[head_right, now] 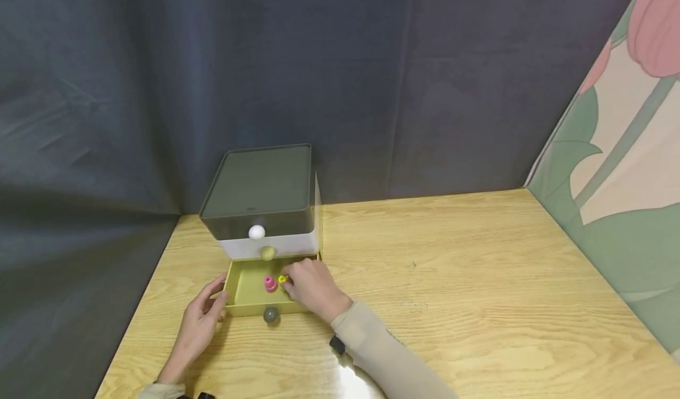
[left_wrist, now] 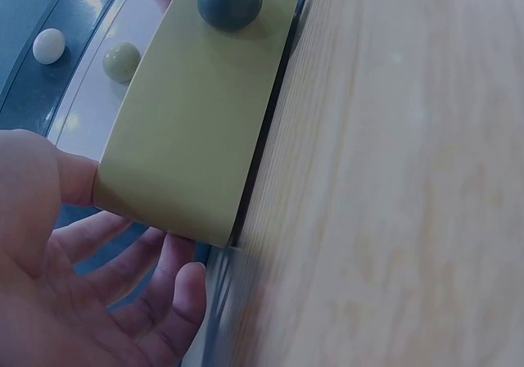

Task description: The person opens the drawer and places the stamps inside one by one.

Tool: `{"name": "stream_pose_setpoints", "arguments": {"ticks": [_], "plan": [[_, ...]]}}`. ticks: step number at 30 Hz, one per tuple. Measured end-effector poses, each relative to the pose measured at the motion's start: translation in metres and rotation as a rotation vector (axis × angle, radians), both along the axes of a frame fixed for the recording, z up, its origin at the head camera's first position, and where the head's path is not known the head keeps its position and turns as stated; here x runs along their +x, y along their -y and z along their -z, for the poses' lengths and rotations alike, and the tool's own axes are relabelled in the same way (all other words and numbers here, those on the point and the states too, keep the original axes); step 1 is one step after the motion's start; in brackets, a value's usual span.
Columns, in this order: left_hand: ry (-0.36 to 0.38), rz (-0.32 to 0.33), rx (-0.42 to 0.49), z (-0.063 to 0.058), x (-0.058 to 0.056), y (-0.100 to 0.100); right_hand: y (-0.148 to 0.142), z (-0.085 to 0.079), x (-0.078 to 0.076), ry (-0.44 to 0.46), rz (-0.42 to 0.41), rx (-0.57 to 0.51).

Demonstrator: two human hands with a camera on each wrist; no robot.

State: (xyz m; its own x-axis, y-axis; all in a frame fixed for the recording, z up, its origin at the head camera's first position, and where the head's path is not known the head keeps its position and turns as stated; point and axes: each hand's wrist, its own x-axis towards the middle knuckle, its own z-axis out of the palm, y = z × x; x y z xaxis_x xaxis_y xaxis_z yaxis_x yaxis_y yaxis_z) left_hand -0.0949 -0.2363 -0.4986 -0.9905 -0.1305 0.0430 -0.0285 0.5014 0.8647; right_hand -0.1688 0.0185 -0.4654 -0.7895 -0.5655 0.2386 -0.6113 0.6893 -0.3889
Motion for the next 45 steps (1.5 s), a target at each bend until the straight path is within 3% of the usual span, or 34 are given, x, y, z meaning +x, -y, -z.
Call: {"name": "stream_pose_setpoints", "arguments": {"ticks": [8,16,19,22,24,26,30,34,41,45], "plan": [[-0.003,0.000,-0.014,0.000,-0.001,0.000,-0.002,-0.001,-0.001,0.007,-0.028,-0.024],[-0.035,-0.007,-0.058,0.001,0.001,-0.002,-0.021,-0.009,0.009,0.119,-0.067,-0.322],[-0.104,-0.068,-0.082,-0.002,0.001,-0.003,-0.039,-0.015,0.015,0.253,-0.025,-0.481],[-0.228,-0.179,-0.063,-0.009,0.003,-0.003,-0.060,-0.021,0.019,0.391,0.044,-0.632],[-0.321,-0.234,-0.036,-0.015,0.004,-0.004,-0.073,-0.024,0.019,0.446,0.090,-0.698],[-0.403,-0.248,-0.017,-0.021,0.005,-0.007,-0.086,-0.027,0.020,0.457,0.138,-0.727],[-0.491,-0.180,-0.010,-0.028,0.008,-0.019,-0.113,-0.030,0.019,0.391,0.233,-0.704],[-0.473,-0.056,-0.070,-0.032,0.015,-0.033,-0.139,-0.030,0.022,0.322,0.294,-0.651],[-0.438,0.116,-0.380,-0.028,0.029,-0.053,-0.183,-0.031,0.034,0.298,0.406,-0.612],[-0.450,0.157,-0.465,-0.021,0.035,-0.057,-0.199,-0.027,0.043,0.224,0.451,-0.594]]}}
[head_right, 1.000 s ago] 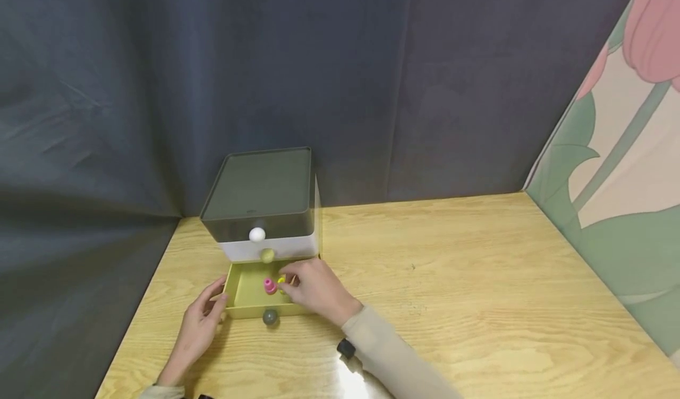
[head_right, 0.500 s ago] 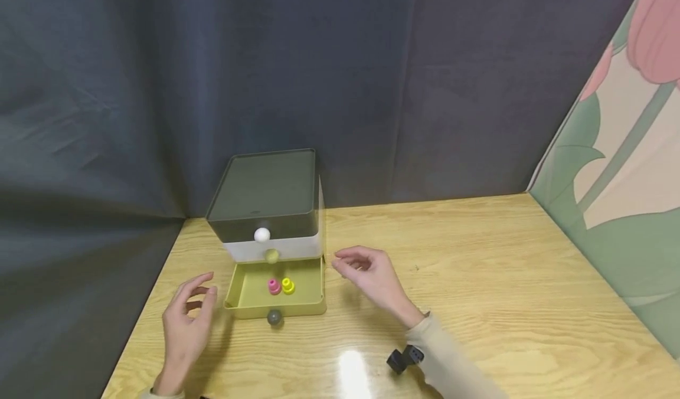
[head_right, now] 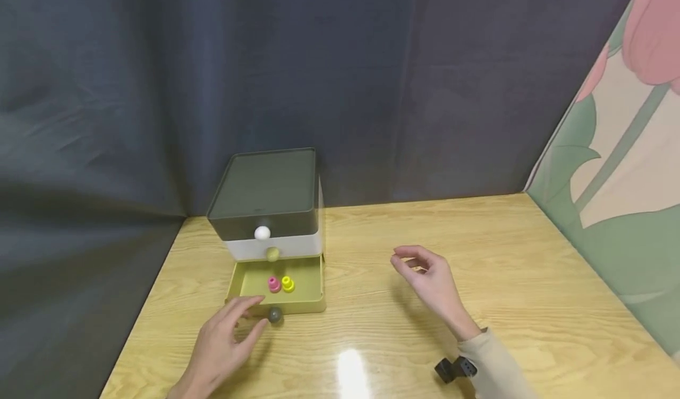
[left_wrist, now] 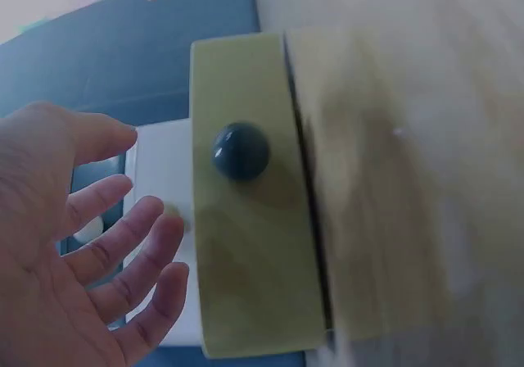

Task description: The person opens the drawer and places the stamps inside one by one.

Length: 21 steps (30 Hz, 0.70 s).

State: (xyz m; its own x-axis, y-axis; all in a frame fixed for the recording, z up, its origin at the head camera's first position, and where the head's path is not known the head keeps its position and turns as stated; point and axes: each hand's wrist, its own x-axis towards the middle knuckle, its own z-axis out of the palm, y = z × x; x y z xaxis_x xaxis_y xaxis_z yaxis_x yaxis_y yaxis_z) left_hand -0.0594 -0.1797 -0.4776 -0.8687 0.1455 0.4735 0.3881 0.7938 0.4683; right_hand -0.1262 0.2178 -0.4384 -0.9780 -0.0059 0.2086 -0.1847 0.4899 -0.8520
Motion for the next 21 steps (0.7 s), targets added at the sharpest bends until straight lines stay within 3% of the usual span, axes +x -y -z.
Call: {"name": "stream_pose_setpoints", "arguments": {"ticks": [4,7,15,21], "plan": [[0.061,0.022,-0.024,0.007,0.008,-0.001,-0.013,0.007,0.009,-0.069,0.048,0.071],[0.129,0.025,-0.037,0.011,0.011,-0.003,-0.023,0.011,0.016,-0.063,0.070,0.102],[0.295,0.010,-0.106,0.004,0.003,-0.009,-0.037,0.009,0.034,0.009,0.089,0.073],[0.271,-0.045,-0.139,0.002,-0.005,-0.012,-0.034,0.006,0.040,0.022,0.088,0.074]]}}
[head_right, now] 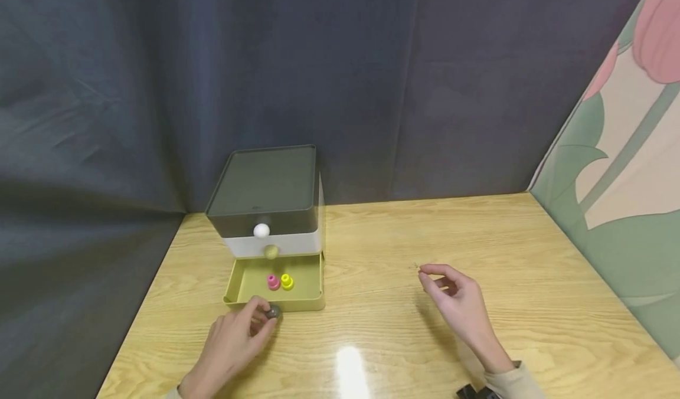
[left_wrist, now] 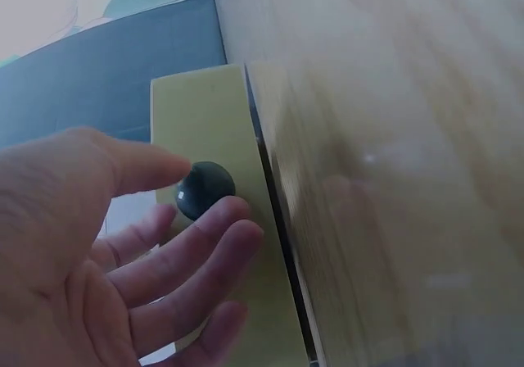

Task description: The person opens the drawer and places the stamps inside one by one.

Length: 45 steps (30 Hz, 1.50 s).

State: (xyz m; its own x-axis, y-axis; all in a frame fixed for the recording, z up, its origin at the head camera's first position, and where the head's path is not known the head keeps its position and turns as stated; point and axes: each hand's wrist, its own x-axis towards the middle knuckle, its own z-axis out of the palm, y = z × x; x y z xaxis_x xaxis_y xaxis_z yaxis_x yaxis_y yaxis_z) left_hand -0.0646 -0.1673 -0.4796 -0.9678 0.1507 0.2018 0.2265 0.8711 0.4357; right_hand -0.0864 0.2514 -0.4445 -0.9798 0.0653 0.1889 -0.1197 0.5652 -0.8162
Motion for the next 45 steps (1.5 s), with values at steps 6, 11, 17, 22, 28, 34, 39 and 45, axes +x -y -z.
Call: {"name": "stream_pose_setpoints", "arguments": {"ticks": [6,11,17,22,28,34,39,45], "plan": [[-0.086,-0.012,-0.021,0.000,-0.005,-0.001,-0.002,0.000,-0.001,0.027,0.003,-0.002],[-0.091,-0.016,-0.025,0.000,-0.006,-0.001,-0.003,0.001,-0.001,0.031,-0.004,-0.002],[-0.112,-0.045,-0.018,0.000,-0.012,-0.001,-0.003,0.003,-0.001,0.028,-0.016,-0.010],[-0.151,-0.057,-0.021,0.001,-0.019,0.000,-0.002,0.002,-0.002,0.030,-0.025,-0.010],[-0.145,-0.071,-0.009,0.002,-0.027,0.001,-0.001,0.001,-0.002,0.028,-0.040,-0.003],[-0.120,-0.080,0.001,0.003,-0.035,-0.001,-0.001,0.001,-0.001,0.022,-0.048,-0.005],[-0.110,-0.092,0.032,0.005,-0.043,-0.004,0.000,0.002,0.000,0.024,-0.061,-0.003],[-0.089,-0.112,0.061,0.006,-0.052,-0.007,0.002,0.001,-0.001,0.036,-0.075,-0.013]]}}
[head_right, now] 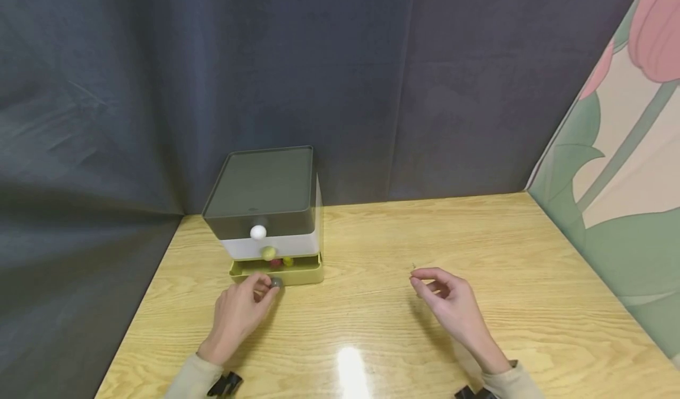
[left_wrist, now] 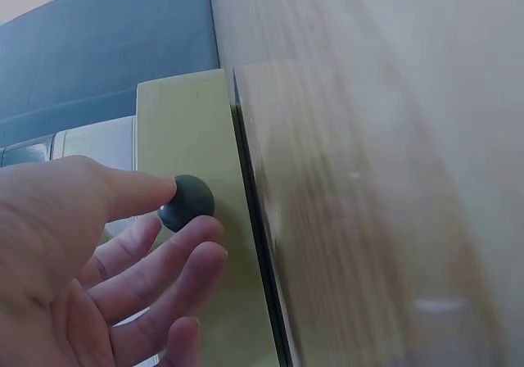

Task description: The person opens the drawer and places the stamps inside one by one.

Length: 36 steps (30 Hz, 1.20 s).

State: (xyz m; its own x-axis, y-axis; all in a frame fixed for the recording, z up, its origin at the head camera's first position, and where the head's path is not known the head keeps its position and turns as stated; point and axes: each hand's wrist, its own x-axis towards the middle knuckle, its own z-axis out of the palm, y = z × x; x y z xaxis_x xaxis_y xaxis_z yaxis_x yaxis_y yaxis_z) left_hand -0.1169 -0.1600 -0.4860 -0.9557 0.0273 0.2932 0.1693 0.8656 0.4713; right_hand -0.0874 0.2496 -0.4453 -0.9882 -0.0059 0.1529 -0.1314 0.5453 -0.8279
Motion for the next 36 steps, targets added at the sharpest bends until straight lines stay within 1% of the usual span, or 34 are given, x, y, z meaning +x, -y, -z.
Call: {"name": "stream_pose_setpoints", "arguments": {"ticks": [9,15,20,22,27,29,31,32,34,36], "plan": [[-0.007,-0.033,0.010,0.000,-0.010,-0.003,0.001,-0.004,0.002,0.022,-0.002,-0.004],[-0.016,-0.064,0.027,0.001,-0.018,-0.005,0.001,-0.007,0.001,0.004,-0.009,0.001],[-0.016,-0.067,0.032,0.000,-0.025,-0.006,-0.002,-0.010,-0.001,-0.025,-0.011,0.012],[-0.011,-0.071,0.041,0.000,-0.028,-0.007,-0.004,-0.010,-0.003,-0.030,-0.009,0.011],[0.007,-0.088,0.046,0.001,-0.033,-0.008,-0.008,-0.005,-0.003,0.007,-0.006,-0.007],[0.009,-0.101,0.024,0.001,-0.033,-0.008,-0.011,-0.004,-0.003,0.006,-0.005,-0.008],[0.011,-0.118,-0.014,0.000,-0.032,-0.009,-0.016,-0.006,-0.005,-0.027,0.007,0.011],[0.011,-0.128,-0.035,-0.002,-0.030,-0.008,-0.021,-0.008,-0.006,-0.053,0.025,0.024],[0.017,-0.139,-0.068,-0.006,-0.024,-0.005,-0.035,-0.014,-0.007,-0.119,0.081,0.048],[0.015,-0.122,-0.098,-0.015,-0.013,0.002,-0.053,-0.023,-0.007,-0.176,0.152,0.087]]}}
